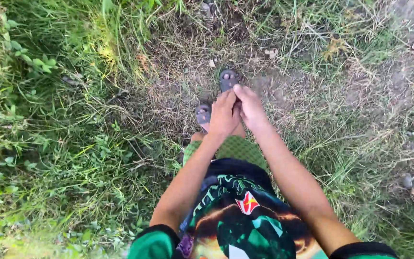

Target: Pulling weeds and grass from the ground by hand

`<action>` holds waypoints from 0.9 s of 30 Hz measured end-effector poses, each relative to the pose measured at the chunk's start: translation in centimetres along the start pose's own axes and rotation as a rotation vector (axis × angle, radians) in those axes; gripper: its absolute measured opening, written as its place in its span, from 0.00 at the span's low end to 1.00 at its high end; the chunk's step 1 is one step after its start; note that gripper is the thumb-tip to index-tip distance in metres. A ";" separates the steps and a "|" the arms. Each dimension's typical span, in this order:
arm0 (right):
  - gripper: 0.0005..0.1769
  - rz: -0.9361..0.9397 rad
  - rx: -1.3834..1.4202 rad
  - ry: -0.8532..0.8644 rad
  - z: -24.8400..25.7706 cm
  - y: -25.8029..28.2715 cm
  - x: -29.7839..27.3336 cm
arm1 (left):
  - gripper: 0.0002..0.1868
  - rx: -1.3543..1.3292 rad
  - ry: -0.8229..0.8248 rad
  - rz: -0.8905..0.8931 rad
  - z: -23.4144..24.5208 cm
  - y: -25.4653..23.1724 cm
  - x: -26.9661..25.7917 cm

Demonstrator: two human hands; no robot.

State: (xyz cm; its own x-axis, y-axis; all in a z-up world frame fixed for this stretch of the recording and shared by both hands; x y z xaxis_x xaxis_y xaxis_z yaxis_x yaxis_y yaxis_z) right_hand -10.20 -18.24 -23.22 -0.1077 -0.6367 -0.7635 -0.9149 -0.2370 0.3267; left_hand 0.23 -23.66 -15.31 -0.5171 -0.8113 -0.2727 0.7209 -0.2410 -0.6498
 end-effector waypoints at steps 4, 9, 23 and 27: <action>0.14 -0.004 -0.204 -0.173 -1.2 -0.4 2.1 | 0.28 -0.113 -0.067 -0.049 1.0 0.9 0.8; 0.24 0.082 -0.545 -0.324 -2.7 -1.2 3.1 | 0.19 -0.217 -0.008 0.011 1.9 3.7 1.5; 0.25 0.609 -1.480 0.107 5.8 -2.8 32.1 | 0.18 -0.181 -0.114 0.193 -20.4 32.9 20.3; 0.43 0.354 -1.738 -0.093 10.9 -4.7 46.1 | 0.21 -0.113 -0.167 0.230 -27.4 40.2 29.7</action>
State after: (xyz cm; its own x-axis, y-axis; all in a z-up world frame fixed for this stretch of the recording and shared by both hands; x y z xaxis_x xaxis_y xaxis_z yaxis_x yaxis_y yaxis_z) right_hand -15.08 -38.43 -66.02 -0.2659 -0.7996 -0.5385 0.5752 -0.5799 0.5770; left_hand 1.19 -42.89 -68.92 -0.2562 -0.9164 -0.3075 0.7494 0.0126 -0.6620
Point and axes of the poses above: each hand's wrist, its own x-axis towards the middle knuckle, its own z-axis out of the back of the hand, y = z × x, the point moved 3 cm from there along x, towards the middle knuckle, and after that the axes turned 11 degrees about x, right-handed, at the moved point
